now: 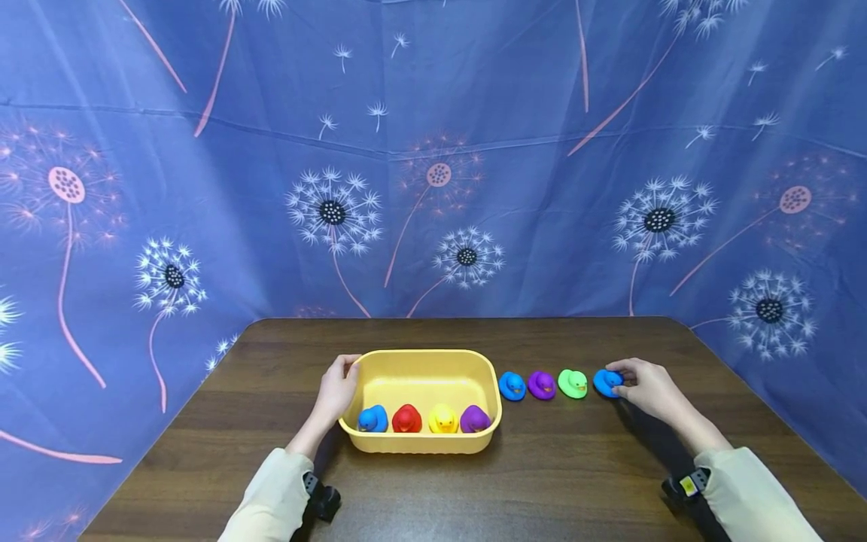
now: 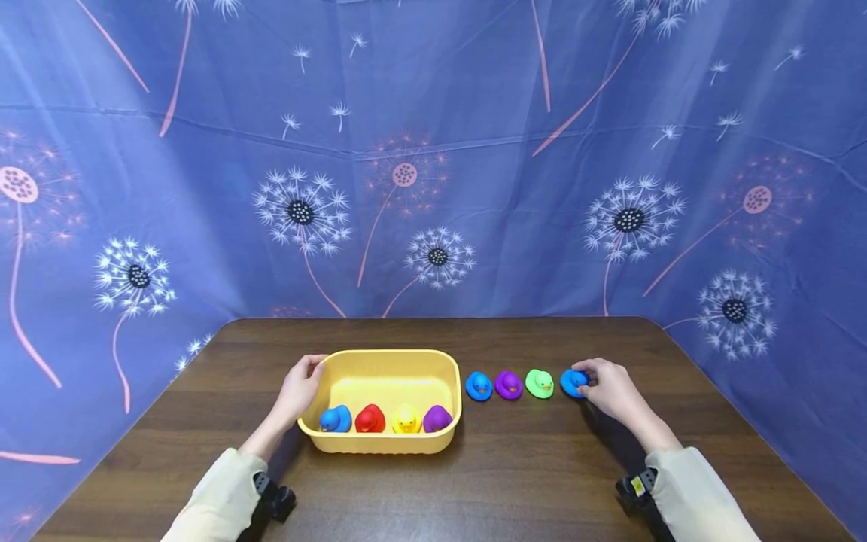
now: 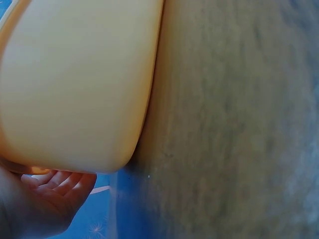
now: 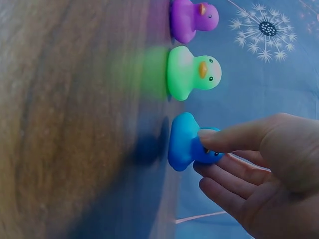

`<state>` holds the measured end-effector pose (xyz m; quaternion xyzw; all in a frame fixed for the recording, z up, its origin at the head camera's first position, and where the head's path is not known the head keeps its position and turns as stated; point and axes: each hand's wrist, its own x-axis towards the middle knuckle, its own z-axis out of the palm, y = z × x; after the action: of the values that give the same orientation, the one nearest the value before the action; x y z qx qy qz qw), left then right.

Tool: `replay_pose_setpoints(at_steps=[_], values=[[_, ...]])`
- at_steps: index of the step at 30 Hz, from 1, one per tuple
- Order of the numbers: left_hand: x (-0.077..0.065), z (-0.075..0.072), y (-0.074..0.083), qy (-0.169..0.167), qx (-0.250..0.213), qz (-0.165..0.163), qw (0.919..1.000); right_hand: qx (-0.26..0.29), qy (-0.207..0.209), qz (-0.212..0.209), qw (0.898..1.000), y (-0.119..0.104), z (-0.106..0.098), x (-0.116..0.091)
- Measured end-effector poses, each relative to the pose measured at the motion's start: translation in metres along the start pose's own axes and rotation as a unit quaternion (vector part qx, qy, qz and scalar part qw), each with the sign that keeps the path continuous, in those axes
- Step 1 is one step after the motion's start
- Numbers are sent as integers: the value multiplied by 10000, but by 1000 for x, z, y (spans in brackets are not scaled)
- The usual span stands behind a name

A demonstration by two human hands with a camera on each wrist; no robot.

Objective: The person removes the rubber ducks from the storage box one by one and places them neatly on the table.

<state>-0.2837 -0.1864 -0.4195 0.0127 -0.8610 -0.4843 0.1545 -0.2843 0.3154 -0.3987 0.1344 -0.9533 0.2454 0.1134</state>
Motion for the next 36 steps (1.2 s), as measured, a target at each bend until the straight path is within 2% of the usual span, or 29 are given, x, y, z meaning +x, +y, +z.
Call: replay_pose_setpoints(at_steps=[9,28,36], values=[[0,1,0,-22,-16,-61,10000,-38,-66,-40,10000,3,4,1],[1,2,-1,56,92,93,9999,-29,-124,-199,9997,3,6,1],[2,0,-1,63,74,55,9999,-47,-116,-174,9998,-1,0,0]])
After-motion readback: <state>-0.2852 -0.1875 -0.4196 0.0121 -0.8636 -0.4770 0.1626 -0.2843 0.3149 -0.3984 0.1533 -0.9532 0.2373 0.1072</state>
